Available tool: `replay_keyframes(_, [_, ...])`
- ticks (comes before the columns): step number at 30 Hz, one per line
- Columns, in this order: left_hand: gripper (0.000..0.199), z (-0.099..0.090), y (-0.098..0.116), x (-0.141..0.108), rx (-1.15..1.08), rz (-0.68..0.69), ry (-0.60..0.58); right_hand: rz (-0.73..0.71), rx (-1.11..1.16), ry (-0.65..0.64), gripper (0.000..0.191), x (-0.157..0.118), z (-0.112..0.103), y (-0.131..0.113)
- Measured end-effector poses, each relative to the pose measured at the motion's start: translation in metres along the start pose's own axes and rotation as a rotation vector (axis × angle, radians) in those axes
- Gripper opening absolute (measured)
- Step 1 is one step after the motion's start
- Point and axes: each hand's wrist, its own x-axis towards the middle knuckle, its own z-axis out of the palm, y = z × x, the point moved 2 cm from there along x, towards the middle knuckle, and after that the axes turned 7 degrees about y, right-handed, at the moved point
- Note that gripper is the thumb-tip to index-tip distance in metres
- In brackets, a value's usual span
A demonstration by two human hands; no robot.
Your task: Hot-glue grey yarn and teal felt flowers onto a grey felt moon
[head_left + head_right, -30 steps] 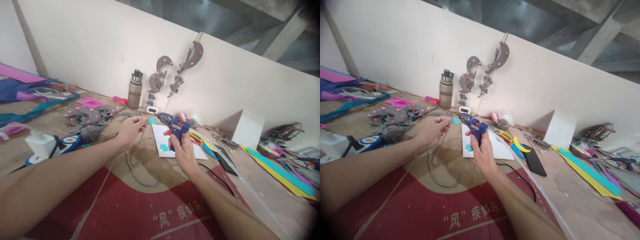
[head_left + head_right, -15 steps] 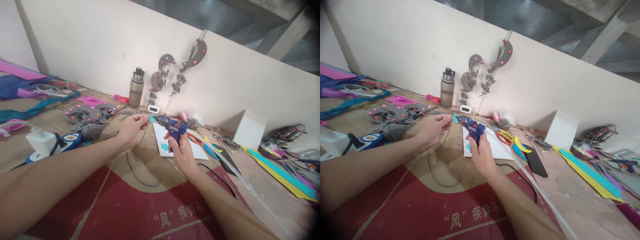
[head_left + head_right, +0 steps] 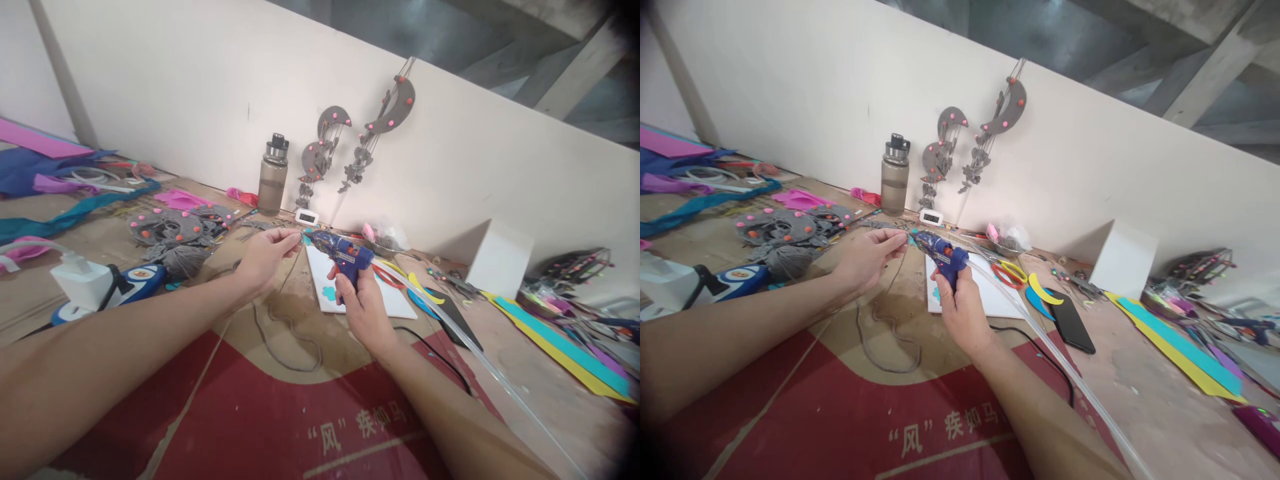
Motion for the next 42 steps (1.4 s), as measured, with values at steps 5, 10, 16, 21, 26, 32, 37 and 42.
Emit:
replay_keyframes(5, [0.021, 0.0008, 0.0018, -0.0008, 0.003, -0.002, -0.003, 0.007, -0.043, -0.002, 0.016, 0.0, -0.0001, 0.0034])
replay_keyframes(10, [0.021, 0.0015, 0.0027, -0.0007, 0.0, -0.006, 0.003, 0.014, -0.058, 0.011, 0.017, -0.0001, -0.0004, 0.0042])
replay_keyframes(16, [0.02, 0.0016, 0.0018, -0.0005, -0.007, -0.021, 0.019, 0.028, -0.062, 0.021, 0.017, -0.0002, 0.0001, 0.0033])
replay_keyframes(21, [0.02, 0.0016, 0.0015, -0.0005, 0.005, -0.027, 0.009, 0.031, -0.06, 0.014, 0.017, -0.0002, 0.001, 0.0023])
replay_keyframes(26, [0.019, 0.0012, 0.0011, 0.0003, 0.006, -0.022, 0.024, 0.03, -0.059, 0.029, 0.019, -0.0006, 0.0005, 0.0041])
replay_keyframes(32, [0.02, 0.0016, 0.0014, -0.0002, -0.022, -0.03, 0.02, 0.031, -0.059, 0.021, 0.018, -0.0014, 0.0008, 0.0043])
replay_keyframes(37, [0.019, 0.0022, 0.0013, -0.0006, -0.027, -0.037, 0.018, 0.04, -0.091, 0.022, 0.018, -0.0009, 0.0011, 0.0034])
replay_keyframes(42, [0.018, 0.0026, 0.0012, -0.0005, -0.028, -0.047, 0.03, 0.036, -0.1, 0.021, 0.018, -0.0009, 0.0008, 0.0031])
